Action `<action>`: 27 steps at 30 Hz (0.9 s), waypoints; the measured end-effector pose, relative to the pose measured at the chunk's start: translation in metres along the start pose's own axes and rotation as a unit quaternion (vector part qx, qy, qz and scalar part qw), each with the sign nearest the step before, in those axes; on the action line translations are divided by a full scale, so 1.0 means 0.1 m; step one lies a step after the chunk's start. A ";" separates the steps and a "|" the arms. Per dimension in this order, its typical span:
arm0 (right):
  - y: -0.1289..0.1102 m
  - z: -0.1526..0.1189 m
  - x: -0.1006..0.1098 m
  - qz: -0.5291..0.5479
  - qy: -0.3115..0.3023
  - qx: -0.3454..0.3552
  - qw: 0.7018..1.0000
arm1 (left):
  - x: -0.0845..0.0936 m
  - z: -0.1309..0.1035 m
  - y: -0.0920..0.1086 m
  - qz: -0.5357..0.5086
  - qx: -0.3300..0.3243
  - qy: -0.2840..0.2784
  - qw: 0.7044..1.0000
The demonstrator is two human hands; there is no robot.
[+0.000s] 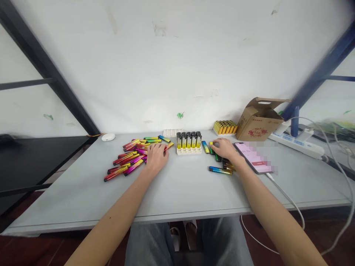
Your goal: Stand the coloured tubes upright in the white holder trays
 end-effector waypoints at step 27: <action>0.26 -0.05 0.22 0.271 0.159 -0.184 0.931 | 0.04 -0.06 0.10 -0.122 0.044 -0.026 0.991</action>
Point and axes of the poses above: each hand's wrist, its own z-axis towards the middle knuckle, its own x-axis out of the back of the hand, y = z × x, the point moved 7 cm from there along z, towards the middle knuckle, and after that the axes turned 8 degrees about -z, right-handed, at the moved point
